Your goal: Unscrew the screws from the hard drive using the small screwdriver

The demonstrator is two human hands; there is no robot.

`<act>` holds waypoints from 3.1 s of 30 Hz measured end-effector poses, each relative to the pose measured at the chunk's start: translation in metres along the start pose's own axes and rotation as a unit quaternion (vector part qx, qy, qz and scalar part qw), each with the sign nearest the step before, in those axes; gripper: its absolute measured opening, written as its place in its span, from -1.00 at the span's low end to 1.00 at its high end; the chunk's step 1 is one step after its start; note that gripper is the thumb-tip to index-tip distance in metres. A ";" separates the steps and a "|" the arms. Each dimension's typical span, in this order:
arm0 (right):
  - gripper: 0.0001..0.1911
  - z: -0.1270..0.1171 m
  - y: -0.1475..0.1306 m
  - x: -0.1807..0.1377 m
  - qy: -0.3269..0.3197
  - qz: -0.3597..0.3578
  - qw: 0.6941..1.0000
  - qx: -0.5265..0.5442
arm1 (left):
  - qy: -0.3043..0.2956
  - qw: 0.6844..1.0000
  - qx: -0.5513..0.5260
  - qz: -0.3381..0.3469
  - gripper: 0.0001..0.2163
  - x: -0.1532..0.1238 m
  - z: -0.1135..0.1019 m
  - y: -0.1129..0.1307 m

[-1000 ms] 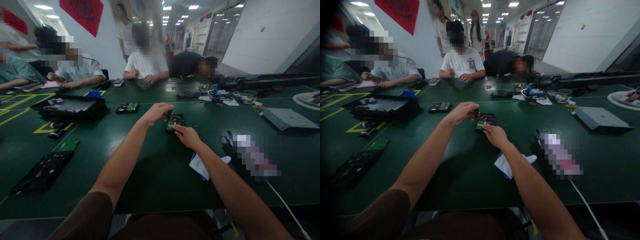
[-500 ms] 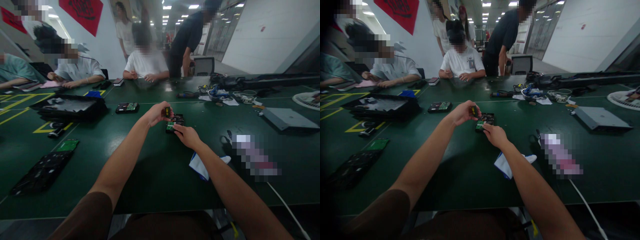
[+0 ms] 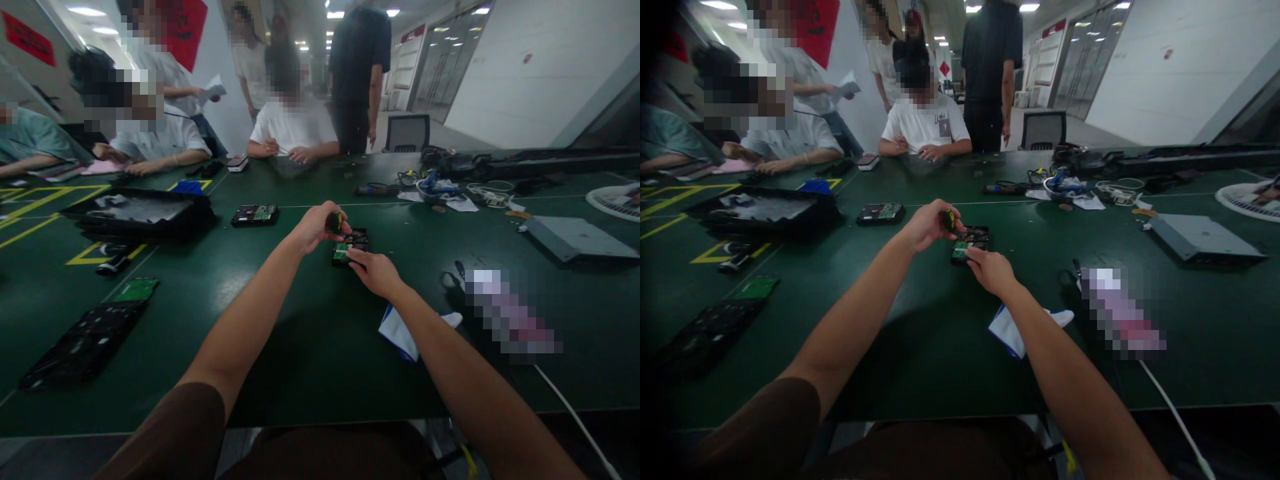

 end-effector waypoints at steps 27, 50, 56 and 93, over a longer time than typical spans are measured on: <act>-0.60 -0.002 -0.001 0.001 -0.010 0.004 1.000 -0.004 | 0.049 0.985 0.139 0.091 -0.80 -0.002 0.003 0.006; -0.61 0.000 0.000 0.001 -0.005 0.005 1.000 0.000 | 0.053 0.969 0.209 0.119 -0.84 -0.011 0.003 0.020; -0.61 -0.002 -0.001 0.001 -0.004 0.002 1.000 -0.001 | 0.023 0.996 0.055 0.059 -0.83 -0.003 -0.001 0.009; -0.61 -0.001 0.000 0.001 0.002 -0.009 1.000 -0.003 | 0.049 0.995 0.063 0.067 -0.82 0.000 -0.008 0.009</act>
Point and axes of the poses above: each hand's wrist, its own x-axis towards the middle knuckle, its own z-axis out of the palm, y = z × x, the point moved 1 cm from there along x, towards the middle knuckle, and after that the axes turned 1 degree about -x, right-handed, at the moved point
